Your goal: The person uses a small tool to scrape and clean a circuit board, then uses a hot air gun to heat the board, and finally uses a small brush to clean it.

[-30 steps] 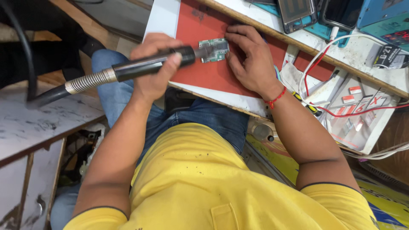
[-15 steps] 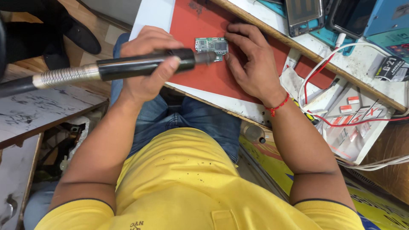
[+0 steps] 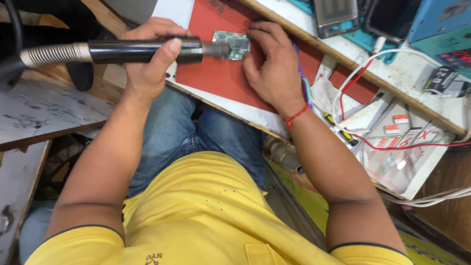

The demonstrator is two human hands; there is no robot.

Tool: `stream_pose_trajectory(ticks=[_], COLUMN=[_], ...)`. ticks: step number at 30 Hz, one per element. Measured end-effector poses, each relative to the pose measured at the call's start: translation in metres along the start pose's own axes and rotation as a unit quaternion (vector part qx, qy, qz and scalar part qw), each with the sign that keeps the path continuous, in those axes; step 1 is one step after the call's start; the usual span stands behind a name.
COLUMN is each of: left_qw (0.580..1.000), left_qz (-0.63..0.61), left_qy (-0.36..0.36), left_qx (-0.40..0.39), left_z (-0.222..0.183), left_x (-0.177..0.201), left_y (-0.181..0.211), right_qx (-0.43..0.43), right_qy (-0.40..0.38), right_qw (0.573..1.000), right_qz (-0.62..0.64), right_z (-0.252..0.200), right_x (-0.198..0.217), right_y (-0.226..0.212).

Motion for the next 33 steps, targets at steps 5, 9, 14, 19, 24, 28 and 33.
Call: stream_pose_trajectory(ticks=[5, 9, 14, 19, 24, 28, 33], left_qw=[0.999, 0.996, 0.999, 0.999, 0.996, 0.997, 0.996], left_qz=[-0.006, 0.071, -0.028, 0.032, 0.076, 0.056, 0.047], left_qy=[0.029, -0.01, 0.01, 0.034, 0.022, 0.0, -0.039], left_qx=[0.027, -0.052, 0.023, 0.012, -0.031, -0.046, -0.062], left_z=[-0.007, 0.008, 0.003, 0.003, 0.004, 0.002, 0.008], left_x=[-0.002, -0.003, -0.002, 0.001, -0.001, 0.0, 0.003], left_y=[-0.004, 0.002, 0.003, 0.007, 0.003, 0.003, 0.009], right_qx=[-0.01, -0.013, -0.003, 0.01, 0.017, 0.019, 0.015], right_qy=[0.005, 0.012, 0.004, -0.022, -0.044, -0.054, -0.055], right_qw=[1.0, 0.999, 0.999, 1.0, 0.999, 0.998, 0.998], right_qz=[-0.014, -0.036, -0.034, 0.005, 0.003, -0.013, -0.021], right_z=[-0.003, 0.006, -0.002, 0.0, -0.004, -0.001, 0.003], right_x=[-0.005, -0.004, -0.004, 0.0, 0.0, 0.003, 0.007], right_y=[-0.001, -0.003, -0.007, -0.001, 0.013, 0.014, 0.008])
Point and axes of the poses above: each hand's wrist, its own z-axis towards the middle knuckle, its own x-axis out of the back of the hand, y = z × x, the point moved 1 cm from there along z, towards the middle knuckle, and after that the axes turned 4 degrees about x, right-handed, at the moved point
